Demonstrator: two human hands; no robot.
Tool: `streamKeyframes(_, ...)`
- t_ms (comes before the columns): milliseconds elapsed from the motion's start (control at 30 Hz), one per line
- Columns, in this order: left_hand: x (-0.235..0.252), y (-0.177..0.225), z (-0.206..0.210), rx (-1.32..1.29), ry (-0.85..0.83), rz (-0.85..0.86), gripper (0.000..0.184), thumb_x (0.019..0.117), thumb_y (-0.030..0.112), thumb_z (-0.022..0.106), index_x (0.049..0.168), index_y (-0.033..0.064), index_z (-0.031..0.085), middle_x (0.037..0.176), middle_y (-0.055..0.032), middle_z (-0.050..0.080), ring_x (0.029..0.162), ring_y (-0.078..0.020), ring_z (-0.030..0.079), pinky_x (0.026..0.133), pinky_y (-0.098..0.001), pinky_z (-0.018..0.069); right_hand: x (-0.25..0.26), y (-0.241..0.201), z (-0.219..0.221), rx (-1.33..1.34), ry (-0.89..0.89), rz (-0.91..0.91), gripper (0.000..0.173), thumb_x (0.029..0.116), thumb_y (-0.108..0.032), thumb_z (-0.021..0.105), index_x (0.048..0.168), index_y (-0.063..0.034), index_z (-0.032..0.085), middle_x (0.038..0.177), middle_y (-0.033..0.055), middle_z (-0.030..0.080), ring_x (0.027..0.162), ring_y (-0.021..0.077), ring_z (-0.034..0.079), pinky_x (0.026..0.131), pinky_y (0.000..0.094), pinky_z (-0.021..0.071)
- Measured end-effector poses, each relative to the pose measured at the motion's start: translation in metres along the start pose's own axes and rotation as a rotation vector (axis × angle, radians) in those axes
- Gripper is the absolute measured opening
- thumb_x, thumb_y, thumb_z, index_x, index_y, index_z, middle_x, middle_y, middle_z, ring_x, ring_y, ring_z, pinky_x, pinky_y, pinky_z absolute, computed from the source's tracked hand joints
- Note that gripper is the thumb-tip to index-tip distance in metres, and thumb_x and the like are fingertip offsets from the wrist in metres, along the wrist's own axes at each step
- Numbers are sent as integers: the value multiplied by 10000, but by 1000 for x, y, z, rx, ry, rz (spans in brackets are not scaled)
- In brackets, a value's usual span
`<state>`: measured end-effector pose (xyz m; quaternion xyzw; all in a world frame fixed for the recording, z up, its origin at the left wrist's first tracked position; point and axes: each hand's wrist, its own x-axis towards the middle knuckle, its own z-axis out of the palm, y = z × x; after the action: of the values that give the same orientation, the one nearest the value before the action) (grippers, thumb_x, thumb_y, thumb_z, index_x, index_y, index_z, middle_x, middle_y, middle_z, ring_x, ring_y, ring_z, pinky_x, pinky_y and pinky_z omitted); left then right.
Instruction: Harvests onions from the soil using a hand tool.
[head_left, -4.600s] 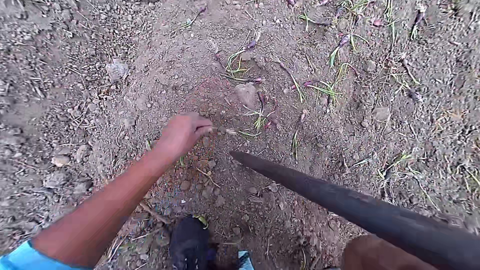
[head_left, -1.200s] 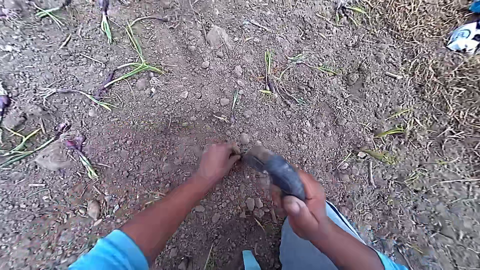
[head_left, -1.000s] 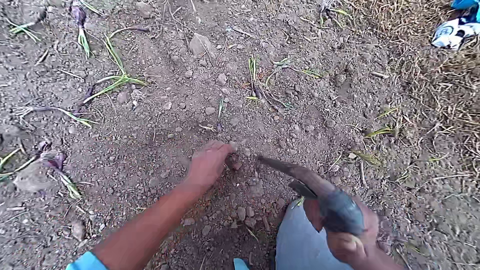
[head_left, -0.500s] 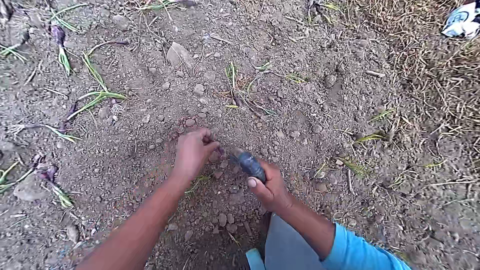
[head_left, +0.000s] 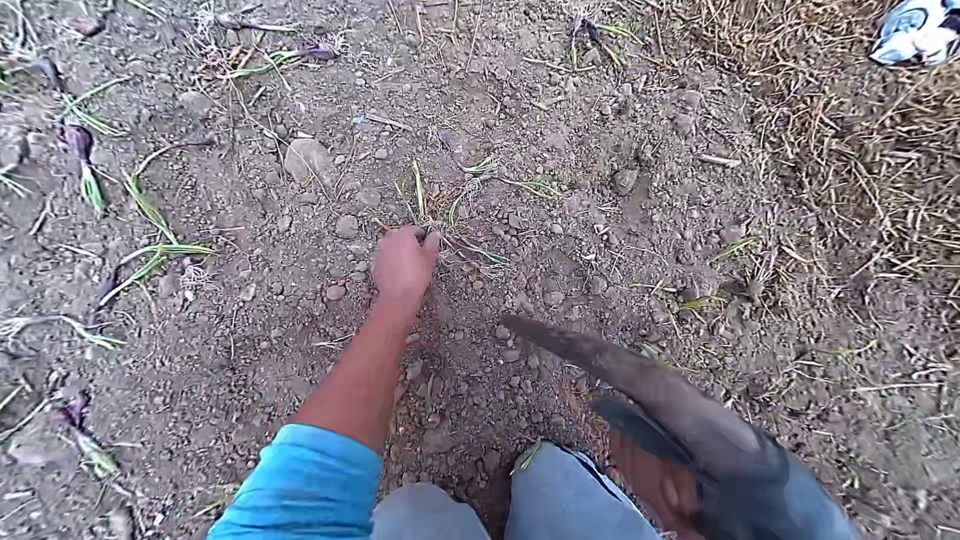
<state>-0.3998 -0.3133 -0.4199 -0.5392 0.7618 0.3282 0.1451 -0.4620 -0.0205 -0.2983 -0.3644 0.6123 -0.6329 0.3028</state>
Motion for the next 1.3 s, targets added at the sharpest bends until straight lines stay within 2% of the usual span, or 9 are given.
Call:
streamKeyframes(200,31,3,-4,-222,60,-73,308,1014,253,681,1125,-33,713,1061,-220,722,996,-368,683,905,-581,519,19,85,35,-42,114,111,607,1014,-644,441,827,-85,586,569,-34,495,494,4,499,467,205,445)
streamKeyframes(267,25,-15,-26,-591,204,-99,247,1017,205,652,1150,4,598,908,-69,656,710,-120,639,671,-308,566,21,68,37,-9,176,148,569,1002,-662,455,845,-128,577,581,-69,482,499,-19,489,460,181,439)
streamKeyframes(367,6,-68,-68,-810,417,-177,494,959,62,651,1395,75,420,1033,-60,552,754,-109,633,642,-294,584,6,-6,23,31,225,106,613,975,-728,433,911,-154,636,697,-33,601,639,41,605,593,223,520)
streamKeyframes(533,-46,-108,-44,-696,11,-405,195,1066,231,563,1037,47,619,749,-7,663,562,-45,619,507,-193,523,24,21,42,28,128,47,671,995,-726,368,912,-109,617,645,-10,549,575,45,559,541,219,494)
streamKeyframes(667,-75,-59,-10,-676,-38,-245,170,970,16,676,1130,-13,625,854,-74,722,685,-133,716,624,-293,615,24,104,81,80,229,241,617,963,-719,458,819,-132,586,552,-85,492,462,-15,472,439,187,423)
streamKeyframes(800,-87,-24,39,27,-198,49,179,917,128,772,1047,14,726,976,-238,725,944,-449,701,829,-679,533,10,33,49,28,176,118,626,991,-704,427,893,-111,602,632,-23,541,550,20,545,511,195,474)
streamKeyframes(933,-74,-12,60,281,-480,10,268,970,89,674,1236,95,711,1197,-195,717,1156,-416,668,971,-640,513,-13,18,-5,-153,84,63,644,992,-715,396,963,-107,608,679,23,561,611,88,579,595,254,511)
streamKeyframes(1100,-66,-17,31,68,-161,148,325,916,-4,709,1239,34,698,1209,-230,684,1088,-440,666,908,-671,520,4,50,-15,-217,240,119,562,1003,-682,427,870,-160,589,603,-59,524,503,-5,524,446,184,444)
streamKeyframes(1300,-20,1,34,209,-115,496,186,1019,54,622,1154,-21,727,1281,-247,645,1207,-459,616,989,-649,505,14,-20,-37,50,160,-30,602,998,-677,398,877,-121,594,677,11,572,644,105,597,663,284,528)
